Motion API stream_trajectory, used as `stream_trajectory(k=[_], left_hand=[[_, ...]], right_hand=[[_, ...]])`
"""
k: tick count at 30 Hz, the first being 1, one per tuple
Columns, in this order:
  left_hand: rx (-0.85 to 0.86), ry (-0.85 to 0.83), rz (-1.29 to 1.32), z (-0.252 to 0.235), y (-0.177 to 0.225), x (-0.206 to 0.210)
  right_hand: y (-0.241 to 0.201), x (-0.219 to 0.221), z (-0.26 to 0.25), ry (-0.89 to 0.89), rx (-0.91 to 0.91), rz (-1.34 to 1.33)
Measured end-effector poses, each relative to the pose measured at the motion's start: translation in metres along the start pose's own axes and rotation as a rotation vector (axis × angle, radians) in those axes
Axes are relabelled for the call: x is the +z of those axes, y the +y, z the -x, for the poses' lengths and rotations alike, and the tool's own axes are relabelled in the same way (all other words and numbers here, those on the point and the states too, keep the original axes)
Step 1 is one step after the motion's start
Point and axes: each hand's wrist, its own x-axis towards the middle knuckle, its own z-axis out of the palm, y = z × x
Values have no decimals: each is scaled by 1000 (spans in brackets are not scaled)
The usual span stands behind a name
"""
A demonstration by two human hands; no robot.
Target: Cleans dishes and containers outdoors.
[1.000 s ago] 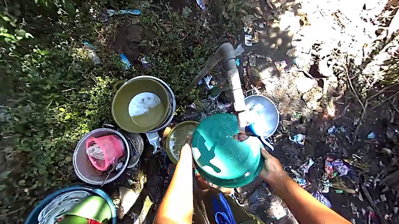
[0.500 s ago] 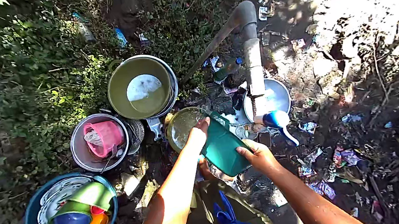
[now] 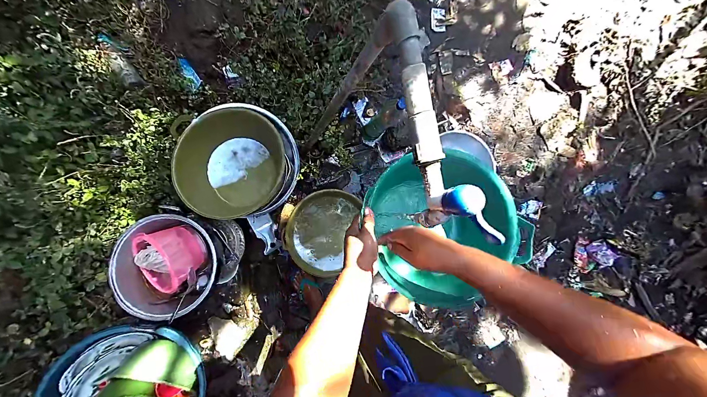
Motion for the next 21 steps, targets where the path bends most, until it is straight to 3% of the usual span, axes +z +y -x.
stream_trajectory(k=[3,6,7,9,10,12,14,15,16,19,21], left_hand=[[73,-74,-155,-1,10,-6],[244,-34,-332,-5,27,-30],[325,11,-306,-6,28,-37],[424,79,-230,-4,32,-42],[481,118,-229,-4,29,-39],[568,180,-234,-6,16,-30],[571,215,-264,-11,2,-36],[553,223,-260,-13,-3,-46],[509,244,-237,-11,-5,-58],[337,353,-115,-5,5,-93],[218,471,-11,-10,4,-107]], right_hand=[[23,-34,-32,159,17,138],[22,-70,-30,88,216,271],[42,-59,-41,142,216,302],[95,9,-88,459,119,221],[87,42,-103,486,168,35],[21,84,-106,455,232,-563],[-36,105,-96,513,79,-1093],[-44,110,-88,458,20,-1169],[-35,116,-81,357,-33,-1059],[41,104,-77,58,-57,-56],[58,72,-70,-42,20,232]])
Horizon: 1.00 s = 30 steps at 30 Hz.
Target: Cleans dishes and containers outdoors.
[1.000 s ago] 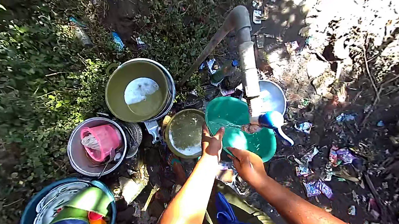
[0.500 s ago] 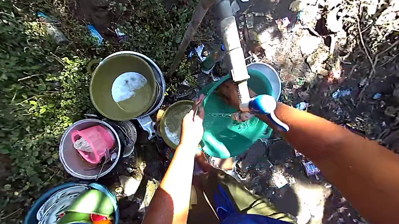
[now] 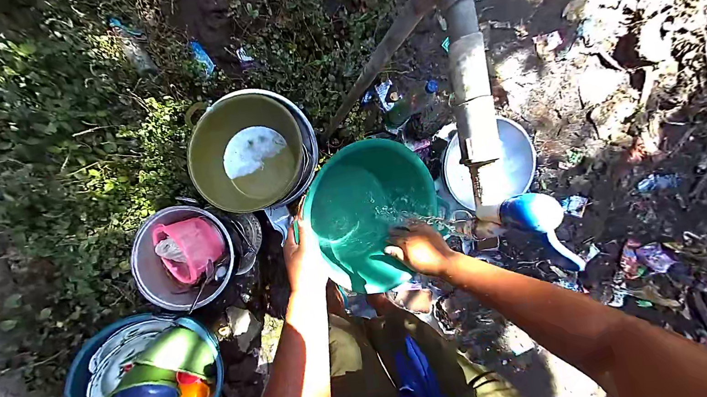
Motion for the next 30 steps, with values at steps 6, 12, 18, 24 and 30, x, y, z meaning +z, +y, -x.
stream_trajectory(k=[6,12,18,24,30], left_hand=[[-348,73,-485,-39,-45,-22],[29,-123,-451,-37,-68,-1],[234,-732,-675,-13,-31,22],[354,-1014,-747,13,9,117],[253,-927,-742,42,50,109]], right_hand=[[-17,-45,26,-156,-369,146],[-37,-99,-6,-46,-297,152],[-3,-114,-21,274,-344,88],[62,-109,58,527,71,-265],[116,-56,69,677,534,-608]])
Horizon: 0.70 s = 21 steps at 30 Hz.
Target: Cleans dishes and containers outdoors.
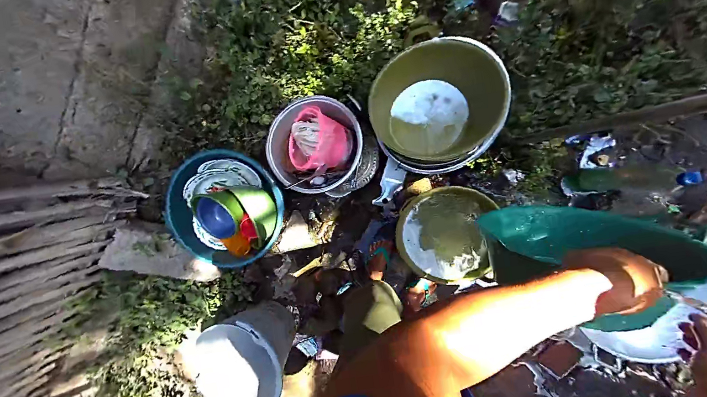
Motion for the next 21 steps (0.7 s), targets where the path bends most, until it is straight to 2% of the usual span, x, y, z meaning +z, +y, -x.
stream_trajectory(k=[3,5,9,12,14,15,18,21], left_hand=[[-71,250,225,29,-31,-13],[-117,468,389,47,-73,-16],[-325,931,731,91,-175,-7],[-469,1250,986,167,-238,-2],[-500,1571,1097,231,-278,-3],[-535,1710,1123,266,-297,-6],[-674,1979,1171,367,-348,-16],[-669,2295,1214,425,-410,-27]], right_hand=[[9,26,-3,-59,82,21],[2,51,-4,-133,72,37],[-13,107,-18,-324,-39,210],[-29,146,-34,-458,-188,338],[-55,166,-32,-503,-259,399],[-69,174,-31,-518,-268,414],[-99,196,-31,-538,-262,511],[-113,214,-38,-559,-276,617]])
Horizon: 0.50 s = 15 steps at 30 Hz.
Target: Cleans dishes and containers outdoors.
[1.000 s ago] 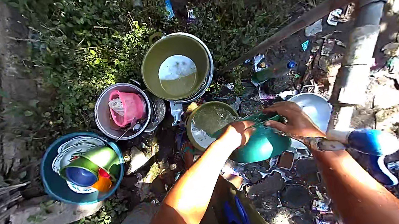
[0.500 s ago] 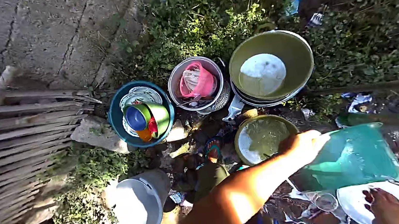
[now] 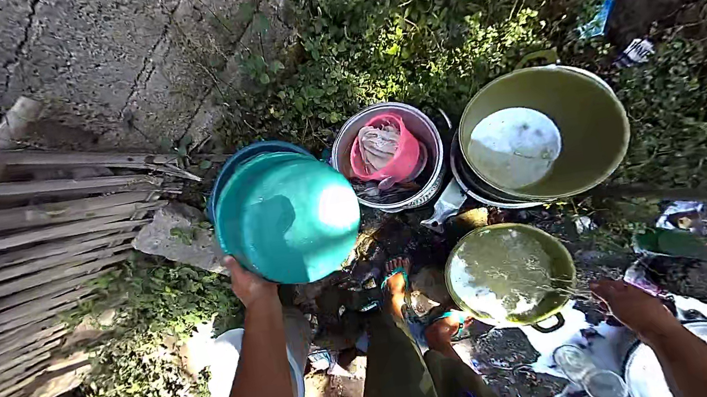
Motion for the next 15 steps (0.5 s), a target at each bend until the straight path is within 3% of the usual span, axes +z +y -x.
stream_trajectory(k=[3,6,11,15], left_hand=[[-29,134,67,-63,-9,10],[-84,102,7,-104,-37,22],[-231,-91,-225,-113,-77,36],[-103,-127,-114,-106,-78,39]], right_hand=[[-11,-3,-16,-27,-9,150],[-21,-6,-20,-37,8,208],[-23,-13,-15,-49,105,175],[-28,-17,-10,-95,277,-181]])
